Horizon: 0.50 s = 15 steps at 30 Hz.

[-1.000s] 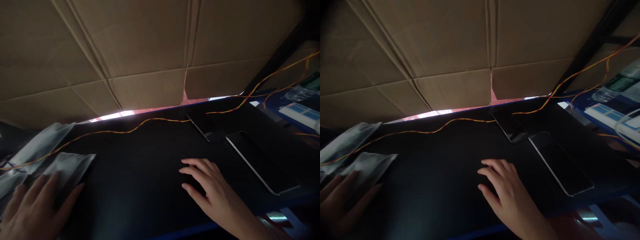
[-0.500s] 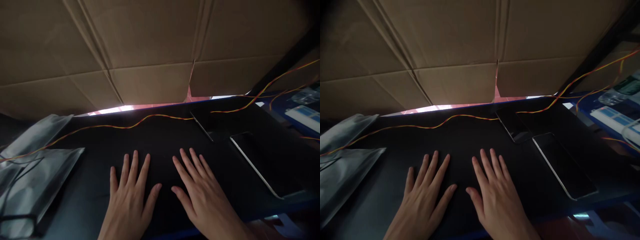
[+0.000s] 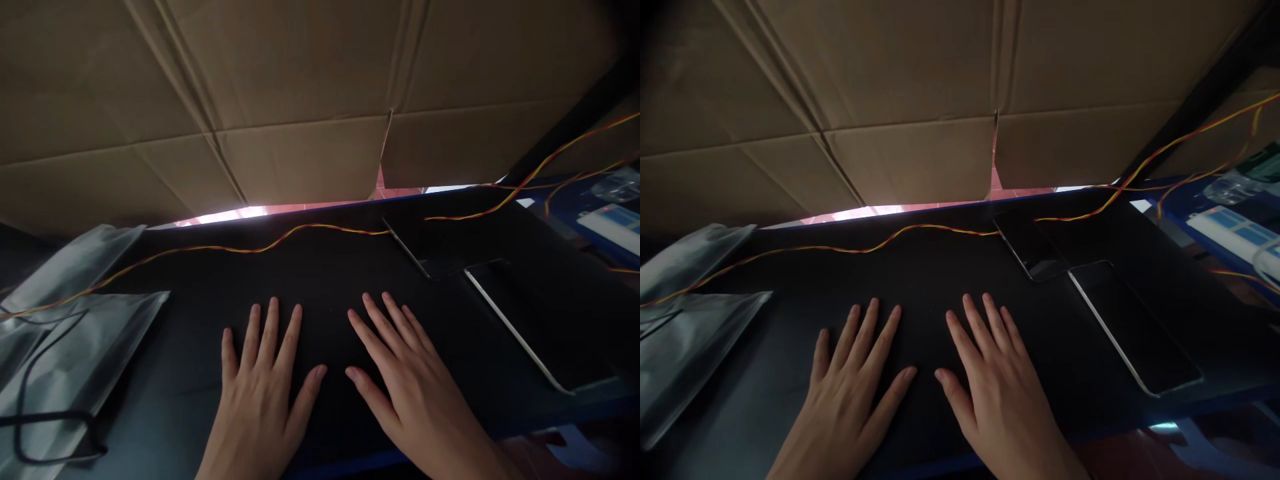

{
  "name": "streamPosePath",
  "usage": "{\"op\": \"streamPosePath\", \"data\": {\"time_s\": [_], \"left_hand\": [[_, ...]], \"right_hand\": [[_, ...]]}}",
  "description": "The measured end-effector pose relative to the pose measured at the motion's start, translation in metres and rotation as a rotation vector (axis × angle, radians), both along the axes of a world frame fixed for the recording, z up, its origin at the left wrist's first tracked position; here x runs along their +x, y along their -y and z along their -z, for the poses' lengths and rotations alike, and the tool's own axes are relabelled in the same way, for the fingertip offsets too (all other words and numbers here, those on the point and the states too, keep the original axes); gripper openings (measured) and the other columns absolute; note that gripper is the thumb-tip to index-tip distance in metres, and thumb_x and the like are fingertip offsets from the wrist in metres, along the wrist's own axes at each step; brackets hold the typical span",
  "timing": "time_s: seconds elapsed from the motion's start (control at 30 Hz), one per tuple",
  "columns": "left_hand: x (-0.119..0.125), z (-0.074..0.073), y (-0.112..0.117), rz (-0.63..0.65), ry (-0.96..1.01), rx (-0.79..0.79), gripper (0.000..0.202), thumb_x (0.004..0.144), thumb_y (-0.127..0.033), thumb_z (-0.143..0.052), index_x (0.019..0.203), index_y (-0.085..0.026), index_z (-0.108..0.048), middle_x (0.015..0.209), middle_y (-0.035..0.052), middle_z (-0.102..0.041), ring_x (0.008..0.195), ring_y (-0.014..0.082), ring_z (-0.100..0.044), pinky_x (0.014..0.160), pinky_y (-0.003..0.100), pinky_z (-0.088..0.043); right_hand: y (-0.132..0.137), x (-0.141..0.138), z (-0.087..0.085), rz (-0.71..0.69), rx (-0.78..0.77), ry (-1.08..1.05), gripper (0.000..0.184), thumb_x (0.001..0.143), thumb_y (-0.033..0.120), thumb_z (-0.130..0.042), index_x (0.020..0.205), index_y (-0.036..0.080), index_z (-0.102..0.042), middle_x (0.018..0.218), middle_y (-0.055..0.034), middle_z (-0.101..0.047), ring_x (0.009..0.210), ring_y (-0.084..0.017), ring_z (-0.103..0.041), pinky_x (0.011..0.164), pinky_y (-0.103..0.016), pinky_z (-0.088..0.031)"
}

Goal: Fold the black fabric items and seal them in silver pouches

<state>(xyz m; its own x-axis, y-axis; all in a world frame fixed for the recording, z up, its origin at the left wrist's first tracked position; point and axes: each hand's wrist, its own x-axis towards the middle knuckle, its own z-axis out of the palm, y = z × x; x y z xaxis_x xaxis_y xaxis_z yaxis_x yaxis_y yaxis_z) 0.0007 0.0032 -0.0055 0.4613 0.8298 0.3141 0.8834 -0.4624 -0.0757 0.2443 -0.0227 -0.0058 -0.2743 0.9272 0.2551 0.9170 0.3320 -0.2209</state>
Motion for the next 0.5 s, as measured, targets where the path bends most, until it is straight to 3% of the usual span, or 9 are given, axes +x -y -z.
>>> {"op": "streamPosePath", "data": {"time_s": [0.33, 0.43, 0.5], "left_hand": [[0.002, 0.001, -0.002, -0.012, 0.051, -0.035, 0.071, 0.113, -0.046, -0.047, 0.176, -0.021, -0.027, 0.177, 0.0226, -0.041, 0.163, 0.0495, -0.039, 0.115, 0.085, -0.044], [-0.022, -0.011, -0.01, 0.064, 0.171, -0.164, 0.057, 0.112, -0.044, -0.052, 0.168, -0.035, -0.042, 0.172, 0.0085, -0.054, 0.16, 0.0433, -0.047, 0.119, 0.081, -0.044], [-0.058, -0.022, -0.018, 0.049, 0.316, -0.199, 0.046, 0.113, -0.043, -0.052, 0.158, -0.045, -0.052, 0.167, -0.004, -0.059, 0.154, 0.0338, -0.057, 0.125, 0.067, -0.048]], "right_hand": [[0.0, -0.001, -0.001, 0.0, -0.026, -0.02, 0.066, 0.115, 0.05, -0.051, 0.174, 0.024, -0.036, 0.182, -0.0071, -0.03, 0.17, -0.036, -0.024, 0.129, -0.067, -0.043], [-0.001, -0.001, -0.002, 0.003, -0.022, -0.027, 0.065, 0.115, 0.049, -0.051, 0.173, 0.024, -0.038, 0.182, -0.0073, -0.031, 0.169, -0.036, -0.025, 0.129, -0.067, -0.044], [-0.001, -0.001, -0.004, 0.002, -0.023, -0.026, 0.063, 0.116, 0.049, -0.05, 0.172, 0.023, -0.04, 0.182, -0.0073, -0.032, 0.169, -0.036, -0.025, 0.128, -0.067, -0.045]]}}
